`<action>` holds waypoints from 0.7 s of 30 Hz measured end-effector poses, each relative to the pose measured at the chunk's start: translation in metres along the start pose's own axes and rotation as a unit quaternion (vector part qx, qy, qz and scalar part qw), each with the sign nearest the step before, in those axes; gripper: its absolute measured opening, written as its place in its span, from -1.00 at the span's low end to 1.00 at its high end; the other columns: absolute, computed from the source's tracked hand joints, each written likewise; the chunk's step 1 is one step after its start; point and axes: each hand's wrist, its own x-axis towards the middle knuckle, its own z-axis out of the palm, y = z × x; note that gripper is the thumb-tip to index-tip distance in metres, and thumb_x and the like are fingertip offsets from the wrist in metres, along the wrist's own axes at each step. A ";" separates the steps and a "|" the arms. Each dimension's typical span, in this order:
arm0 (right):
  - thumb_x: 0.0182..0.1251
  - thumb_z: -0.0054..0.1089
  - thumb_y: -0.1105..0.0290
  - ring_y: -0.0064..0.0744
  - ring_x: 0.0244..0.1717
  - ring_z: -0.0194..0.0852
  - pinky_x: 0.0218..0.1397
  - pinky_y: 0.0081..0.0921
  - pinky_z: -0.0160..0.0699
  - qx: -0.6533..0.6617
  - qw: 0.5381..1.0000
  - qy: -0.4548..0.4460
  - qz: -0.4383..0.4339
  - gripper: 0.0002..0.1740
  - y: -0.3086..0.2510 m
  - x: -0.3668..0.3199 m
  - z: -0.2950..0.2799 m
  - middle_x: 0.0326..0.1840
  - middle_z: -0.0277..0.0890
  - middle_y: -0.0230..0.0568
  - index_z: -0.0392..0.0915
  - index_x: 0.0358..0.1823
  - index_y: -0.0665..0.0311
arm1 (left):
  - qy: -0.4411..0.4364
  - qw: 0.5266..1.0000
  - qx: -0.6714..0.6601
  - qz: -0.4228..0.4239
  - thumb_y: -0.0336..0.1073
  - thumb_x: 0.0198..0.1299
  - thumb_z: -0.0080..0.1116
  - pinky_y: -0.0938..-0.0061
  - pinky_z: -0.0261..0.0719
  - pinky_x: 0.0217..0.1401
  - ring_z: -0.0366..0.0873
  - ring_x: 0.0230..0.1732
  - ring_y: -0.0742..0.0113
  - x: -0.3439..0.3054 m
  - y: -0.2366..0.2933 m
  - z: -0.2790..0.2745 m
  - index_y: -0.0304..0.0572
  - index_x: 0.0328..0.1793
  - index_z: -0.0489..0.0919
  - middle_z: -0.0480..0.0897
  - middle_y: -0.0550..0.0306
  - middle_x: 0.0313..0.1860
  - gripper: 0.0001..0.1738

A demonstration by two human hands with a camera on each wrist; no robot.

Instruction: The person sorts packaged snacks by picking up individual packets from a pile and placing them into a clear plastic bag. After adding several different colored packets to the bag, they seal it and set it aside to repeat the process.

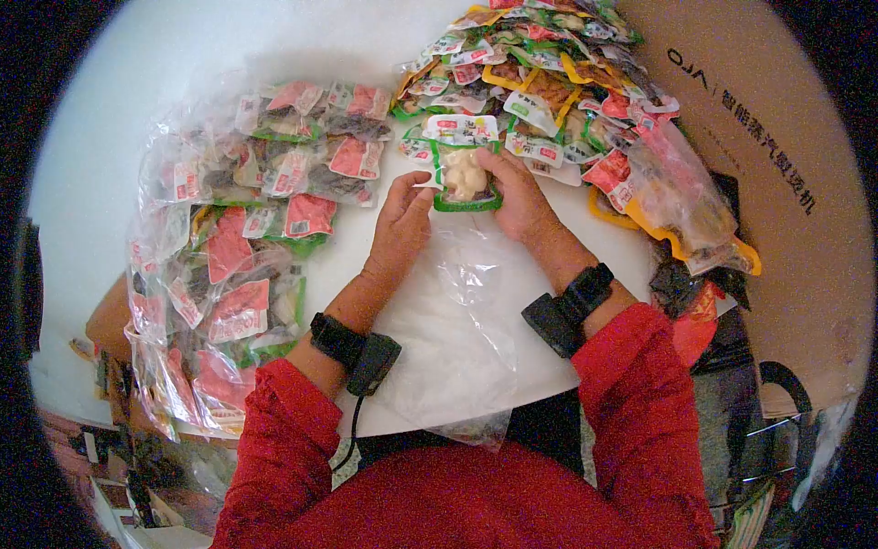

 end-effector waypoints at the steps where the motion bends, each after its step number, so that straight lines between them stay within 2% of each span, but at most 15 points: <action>1: 0.23 -0.06 0.28 -0.46 -0.14 0.44 -0.08 -0.52 0.46 -0.017 0.999 -0.029 0.009 -0.70 -0.002 -0.002 0.003 -0.15 0.43 -0.24 0.34 -0.09 0.30 | 0.000 1.000 0.001 -0.001 -0.35 0.14 -0.01 0.62 0.36 -0.45 0.32 -0.54 0.58 0.000 0.002 -0.001 -0.16 0.11 0.28 0.45 0.20 -0.28 -0.61; 3: 0.23 -0.05 0.28 -0.47 -0.17 0.45 -0.11 -0.53 0.46 -0.032 0.998 -0.057 0.020 -0.71 -0.002 -0.006 0.007 -0.16 0.44 -0.26 0.35 -0.09 0.29 | -0.053 0.995 -0.076 -0.036 -0.24 0.17 0.01 0.66 0.34 -0.43 0.33 -0.48 0.61 -0.001 0.005 -0.005 -0.19 0.09 0.30 0.46 0.23 -0.24 -0.61; 4: 0.22 -0.04 0.29 -0.49 -0.19 0.46 -0.12 -0.54 0.46 -0.056 0.993 -0.081 0.057 -0.72 -0.001 -0.009 0.009 -0.17 0.45 -0.28 0.36 -0.10 0.29 | -0.052 0.995 -0.075 -0.038 -0.24 0.17 0.01 0.66 0.34 -0.43 0.33 -0.48 0.61 0.000 0.000 -0.003 -0.19 0.09 0.30 0.46 0.23 -0.24 -0.61; 5: 0.21 -0.02 0.31 -0.51 -0.21 0.47 -0.13 -0.55 0.46 -0.081 0.987 -0.105 0.095 -0.72 -0.001 -0.011 0.011 -0.19 0.46 -0.30 0.38 -0.11 0.30 | -0.027 0.995 -0.098 0.016 -0.23 0.17 0.02 0.68 0.32 -0.42 0.33 -0.46 0.63 0.003 -0.007 0.003 -0.20 0.06 0.34 0.47 0.25 -0.26 -0.64; 6: 0.21 -0.02 0.31 -0.51 -0.21 0.47 -0.13 -0.55 0.46 -0.080 0.986 -0.106 0.097 -0.72 -0.001 -0.013 0.014 -0.19 0.46 -0.30 0.38 -0.11 0.30 | -0.002 0.990 -0.120 0.071 -0.22 0.17 0.03 0.71 0.30 -0.42 0.33 -0.45 0.64 0.002 -0.007 0.006 -0.21 0.03 0.38 0.48 0.28 -0.28 -0.66; 7: 0.20 0.00 0.31 -0.53 -0.22 0.46 -0.13 -0.57 0.46 -0.097 0.985 -0.101 0.097 -0.72 -0.001 -0.015 0.017 -0.21 0.46 -0.31 0.39 -0.11 0.30 | 0.000 0.991 -0.119 0.069 -0.22 0.17 0.03 0.71 0.30 -0.42 0.33 -0.45 0.64 0.001 -0.006 0.003 -0.21 0.03 0.38 0.48 0.28 -0.28 -0.66; 9: 0.20 0.02 0.31 -0.55 -0.23 0.46 -0.14 -0.58 0.45 -0.112 0.984 -0.097 0.098 -0.72 0.000 -0.016 0.019 -0.22 0.47 -0.33 0.40 -0.11 0.30 | 0.040 0.998 -0.041 -0.004 -0.25 0.16 0.03 0.71 0.30 -0.39 0.34 -0.42 0.65 -0.002 0.000 -0.003 -0.22 -0.05 0.45 0.49 0.34 -0.35 -0.72; 11: 0.18 0.06 0.31 -0.57 -0.24 0.44 -0.16 -0.59 0.44 -0.180 0.973 -0.113 0.086 -0.71 0.000 -0.015 0.015 -0.23 0.47 -0.33 0.41 -0.11 0.29 | 0.052 0.997 -0.064 0.005 -0.25 0.16 0.03 0.73 0.28 -0.41 0.32 -0.43 0.66 -0.001 0.001 0.000 -0.21 -0.06 0.48 0.49 0.36 -0.38 -0.74; 14: 0.18 0.07 0.31 -0.60 -0.24 0.42 -0.17 -0.61 0.43 -0.206 0.966 -0.135 0.080 -0.70 0.002 -0.012 0.009 -0.24 0.46 -0.35 0.40 -0.10 0.29 | 0.059 0.994 -0.093 0.002 -0.26 0.16 0.03 0.74 0.25 -0.45 0.30 -0.46 0.68 -0.001 -0.002 0.000 -0.19 -0.08 0.50 0.49 0.39 -0.41 -0.75; 17: 0.18 0.06 0.30 -0.61 -0.25 0.40 -0.17 -0.62 0.41 -0.210 0.969 -0.126 0.043 -0.70 0.001 -0.015 0.016 -0.25 0.46 -0.37 0.40 -0.10 0.30 | 0.056 0.992 -0.108 -0.024 -0.27 0.15 0.03 0.76 0.22 -0.51 0.27 -0.50 0.69 -0.003 0.002 -0.002 -0.16 -0.08 0.50 0.48 0.40 -0.42 -0.76; 21: 0.19 0.04 0.28 -0.61 -0.25 0.40 -0.17 -0.63 0.40 -0.225 0.966 -0.120 0.042 -0.70 0.001 -0.014 0.015 -0.25 0.46 -0.37 0.39 -0.10 0.30 | 0.051 0.984 -0.165 -0.039 -0.30 0.14 0.02 0.76 0.17 -0.57 0.23 -0.55 0.70 -0.002 0.006 0.001 -0.13 -0.11 0.51 0.47 0.42 -0.45 -0.80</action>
